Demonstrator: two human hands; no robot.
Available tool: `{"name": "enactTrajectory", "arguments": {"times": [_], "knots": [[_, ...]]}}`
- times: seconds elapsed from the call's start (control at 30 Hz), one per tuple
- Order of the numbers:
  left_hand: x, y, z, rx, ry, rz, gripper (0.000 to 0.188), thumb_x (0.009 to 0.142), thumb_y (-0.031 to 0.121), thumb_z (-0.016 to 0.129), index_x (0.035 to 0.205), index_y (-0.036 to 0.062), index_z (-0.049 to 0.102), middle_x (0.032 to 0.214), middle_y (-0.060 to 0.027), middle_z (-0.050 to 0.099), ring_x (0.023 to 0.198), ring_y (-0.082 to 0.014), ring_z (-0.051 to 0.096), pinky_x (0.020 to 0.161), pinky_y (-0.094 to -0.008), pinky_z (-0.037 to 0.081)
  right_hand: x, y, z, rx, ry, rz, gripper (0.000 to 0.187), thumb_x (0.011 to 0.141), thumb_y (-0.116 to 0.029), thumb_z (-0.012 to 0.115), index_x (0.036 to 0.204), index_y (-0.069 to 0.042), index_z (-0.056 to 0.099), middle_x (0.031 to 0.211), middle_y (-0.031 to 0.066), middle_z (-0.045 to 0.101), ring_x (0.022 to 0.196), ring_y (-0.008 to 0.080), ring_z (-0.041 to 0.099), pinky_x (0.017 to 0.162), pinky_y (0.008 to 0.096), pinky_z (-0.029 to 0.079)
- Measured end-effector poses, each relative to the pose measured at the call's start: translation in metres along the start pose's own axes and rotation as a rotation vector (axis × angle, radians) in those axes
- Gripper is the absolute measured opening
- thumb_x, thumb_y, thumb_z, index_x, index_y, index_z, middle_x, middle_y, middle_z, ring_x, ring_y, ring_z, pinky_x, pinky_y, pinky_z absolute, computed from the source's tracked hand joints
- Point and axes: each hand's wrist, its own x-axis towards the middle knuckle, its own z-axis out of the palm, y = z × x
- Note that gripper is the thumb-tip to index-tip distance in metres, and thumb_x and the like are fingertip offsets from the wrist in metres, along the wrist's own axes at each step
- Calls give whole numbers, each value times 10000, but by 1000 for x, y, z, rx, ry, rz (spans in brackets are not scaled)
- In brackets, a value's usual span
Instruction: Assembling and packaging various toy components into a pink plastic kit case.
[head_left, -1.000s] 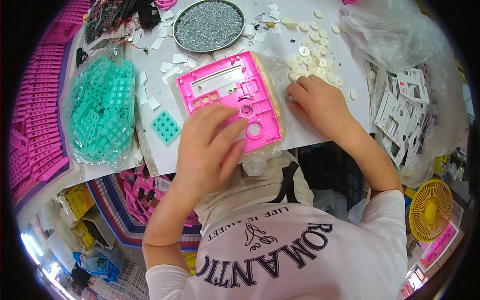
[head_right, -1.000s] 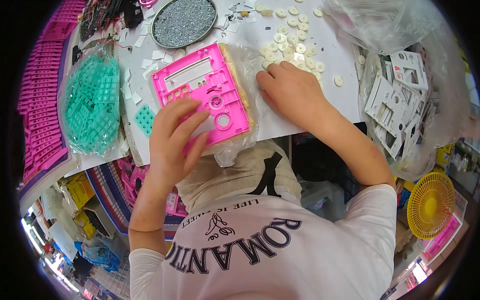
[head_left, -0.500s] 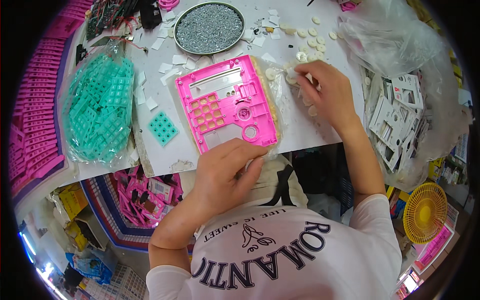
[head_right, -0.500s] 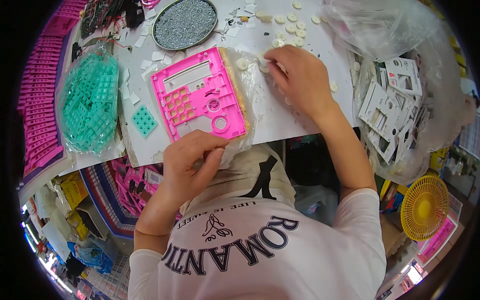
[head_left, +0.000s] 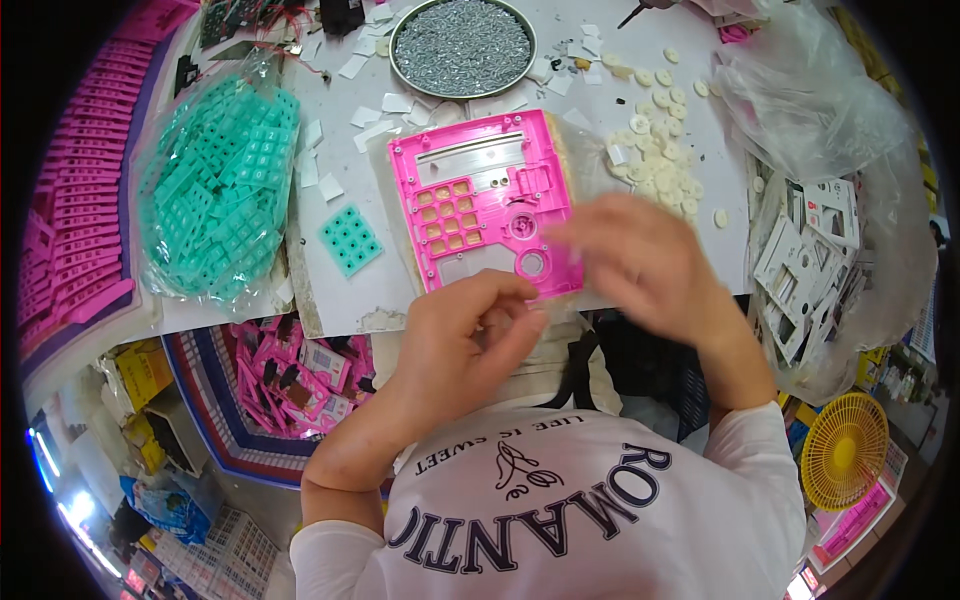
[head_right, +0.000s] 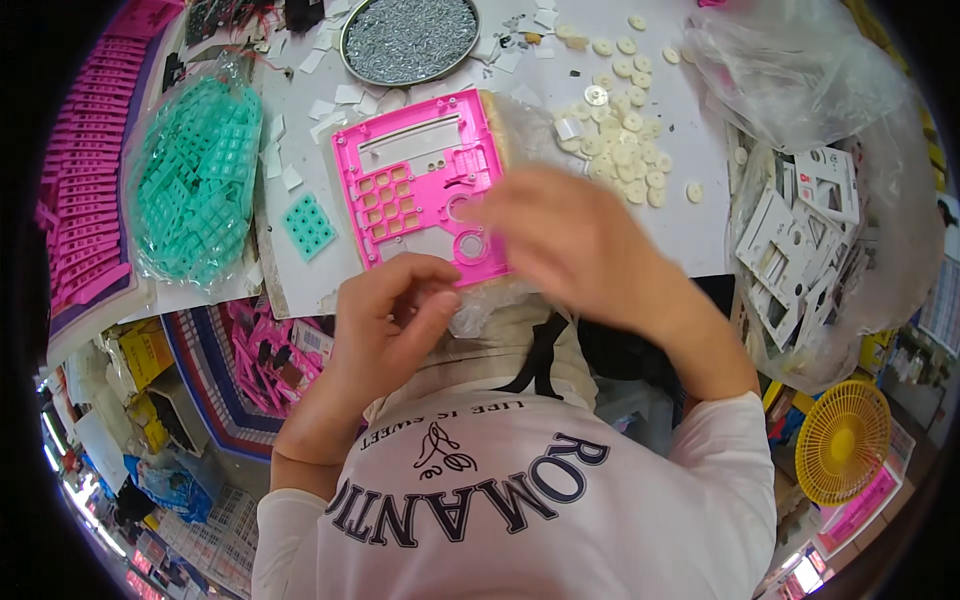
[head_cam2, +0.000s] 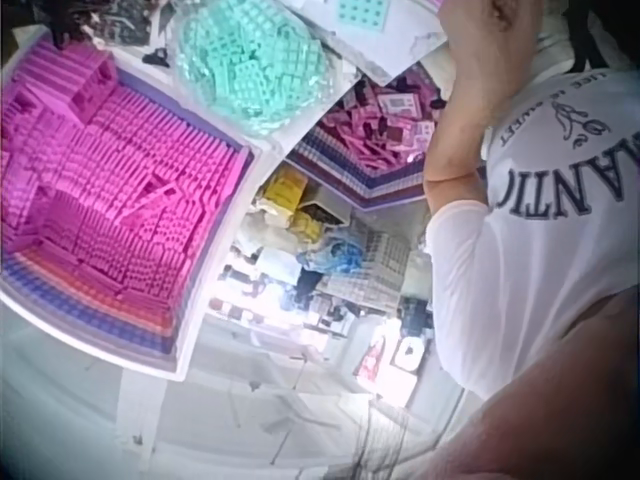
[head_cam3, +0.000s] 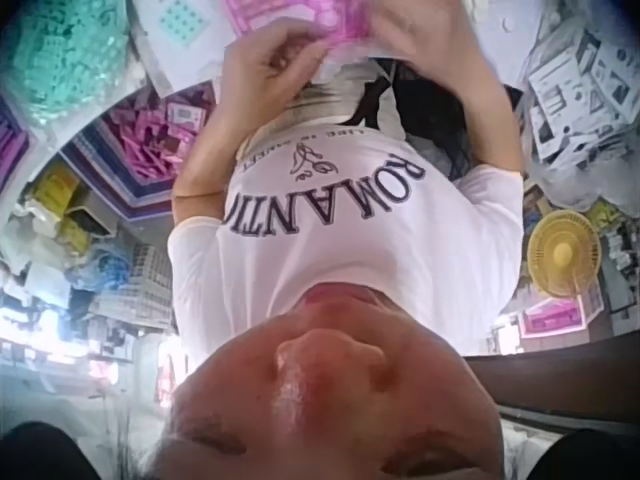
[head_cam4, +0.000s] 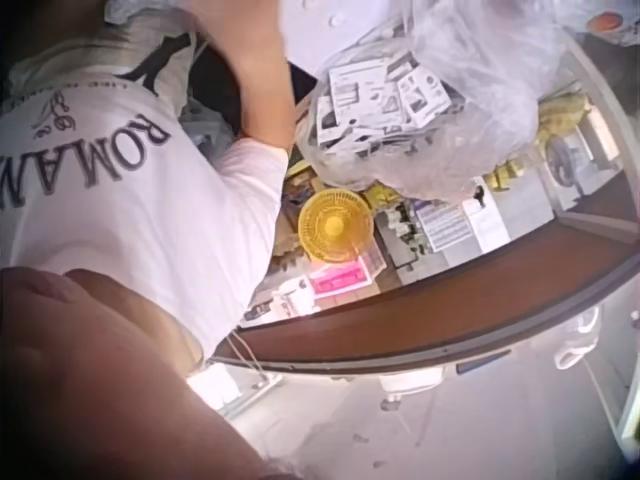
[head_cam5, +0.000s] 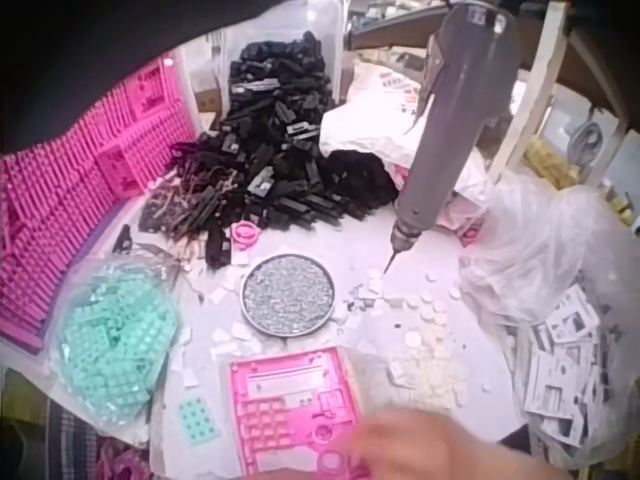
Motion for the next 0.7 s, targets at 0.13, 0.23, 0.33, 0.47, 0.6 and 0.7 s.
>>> {"name": "enactTrajectory", "arguments": {"times": [0.13, 0.23, 0.33, 0.47, 0.6, 0.7], "knots": [[4, 6, 0, 101, -79, 65, 105, 936, 118, 710, 909, 24, 672, 681, -109, 621, 554, -255, 597, 525, -368, 472, -12, -34, 18, 73, -7, -34, 440, 767, 9, 750, 1197, -61, 688, 949, 98, 677, 840, 303, 664, 717, 383, 551], [-1, -9, 4, 246, -4, 305, 64, 964, 50, 647, 969, 15, 699, 679, -114, 616, 551, -234, 591, 525, -337, 446, -13, -39, 24, 79, 71, 68, 351, 765, -6, 788, 1105, -40, 710, 833, 86, 684, 740, 281, 666, 663, 374, 550], [-1, -8, 2, 217, 8, 270, 77, 964, 42, 628, 969, 18, 701, 701, -152, 616, 583, -326, 594, 537, -369, 453, -11, -37, 30, 50, 166, 74, 274, 762, -13, 789, 1027, -40, 724, 812, 86, 692, 728, 280, 668, 635, 377, 546], [4, -11, -5, 240, 64, 210, 81, 965, 76, 659, 1012, 16, 688, 723, -113, 631, 580, -237, 605, 557, -342, 474, 7, -24, 32, -106, 193, 51, 221, 769, -37, 780, 981, -59, 724, 811, 76, 695, 734, 295, 663, 657, 387, 554], [2, -13, -19, 117, 221, 93, 156, 922, 103, 731, 1050, 29, 682, 757, -78, 644, 527, -173, 527, 537, -318, 457, 29, 2, 33, -295, 180, 28, 147, 747, -47, 770, 886, -64, 725, 987, 79, 682, 949, 308, 613, 755, 403, 548], [-1, -19, -29, 130, 264, 93, 163, 902, 85, 744, 1048, 31, 693, 754, -51, 638, 524, -122, 482, 530, -276, 430, 37, 4, 41, -318, 178, 72, 120, 716, -43, 770, 821, -51, 713, 1064, 84, 659, 1031, 321, 577, 788, 401, 538]]}}
